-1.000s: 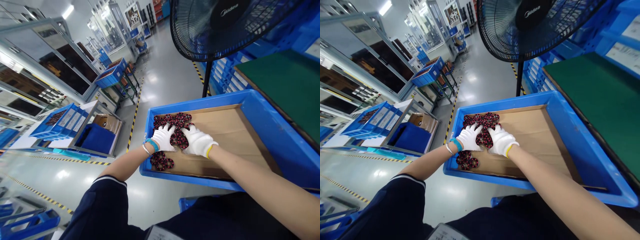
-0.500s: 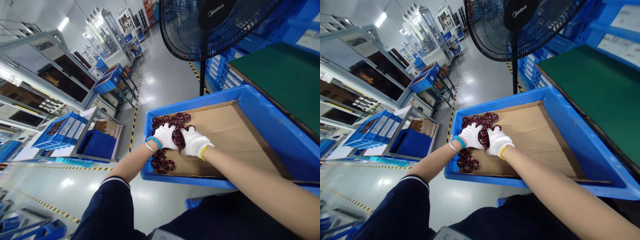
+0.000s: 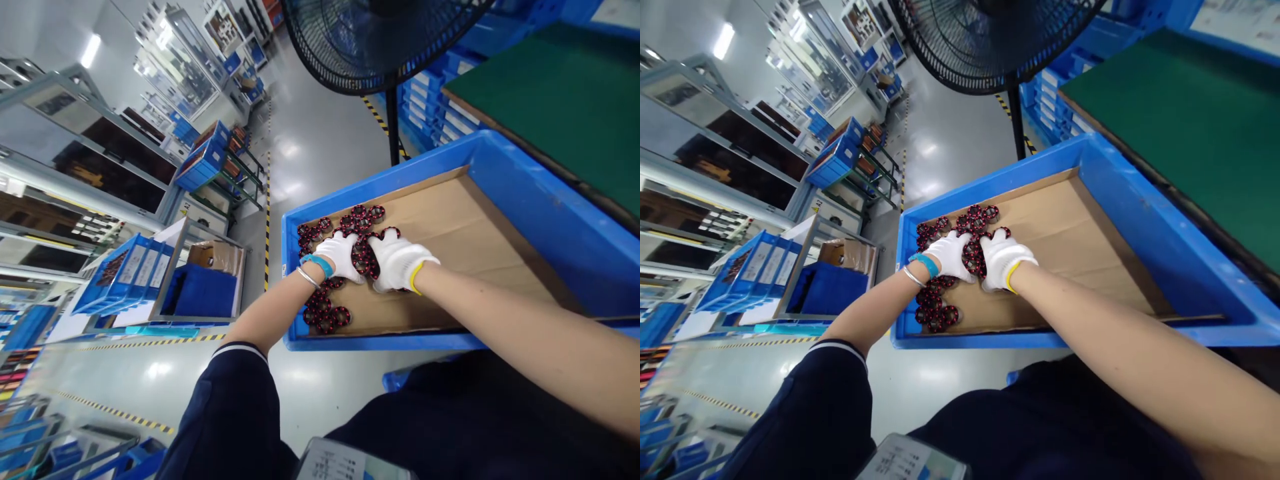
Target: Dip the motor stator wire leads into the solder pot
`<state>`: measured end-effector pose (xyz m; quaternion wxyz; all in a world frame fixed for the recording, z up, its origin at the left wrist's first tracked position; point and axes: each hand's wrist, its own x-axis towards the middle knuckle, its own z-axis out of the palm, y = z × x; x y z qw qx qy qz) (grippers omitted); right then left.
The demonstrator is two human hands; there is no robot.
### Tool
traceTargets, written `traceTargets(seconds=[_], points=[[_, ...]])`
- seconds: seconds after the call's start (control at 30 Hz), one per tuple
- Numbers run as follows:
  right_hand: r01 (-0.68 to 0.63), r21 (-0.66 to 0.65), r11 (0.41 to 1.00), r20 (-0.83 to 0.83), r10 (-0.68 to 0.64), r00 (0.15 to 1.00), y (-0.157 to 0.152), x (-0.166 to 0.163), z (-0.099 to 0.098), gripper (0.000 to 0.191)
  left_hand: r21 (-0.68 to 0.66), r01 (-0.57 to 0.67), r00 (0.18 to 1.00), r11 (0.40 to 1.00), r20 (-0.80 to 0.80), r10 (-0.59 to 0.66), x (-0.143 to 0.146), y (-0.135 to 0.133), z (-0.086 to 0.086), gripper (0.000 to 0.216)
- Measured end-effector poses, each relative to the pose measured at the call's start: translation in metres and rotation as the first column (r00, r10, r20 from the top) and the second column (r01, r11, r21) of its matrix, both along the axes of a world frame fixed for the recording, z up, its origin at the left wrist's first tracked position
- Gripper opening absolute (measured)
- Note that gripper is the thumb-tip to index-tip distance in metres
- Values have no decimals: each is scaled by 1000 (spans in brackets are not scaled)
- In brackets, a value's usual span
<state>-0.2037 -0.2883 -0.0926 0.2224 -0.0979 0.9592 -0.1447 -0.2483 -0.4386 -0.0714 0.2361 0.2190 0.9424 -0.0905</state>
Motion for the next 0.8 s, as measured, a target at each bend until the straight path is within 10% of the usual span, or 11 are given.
traceTargets(seconds=[0.8], points=[[13, -141, 990, -66, -22, 998, 22, 7, -1, 83, 129, -19, 995, 992, -95, 31, 6, -1, -12, 96]])
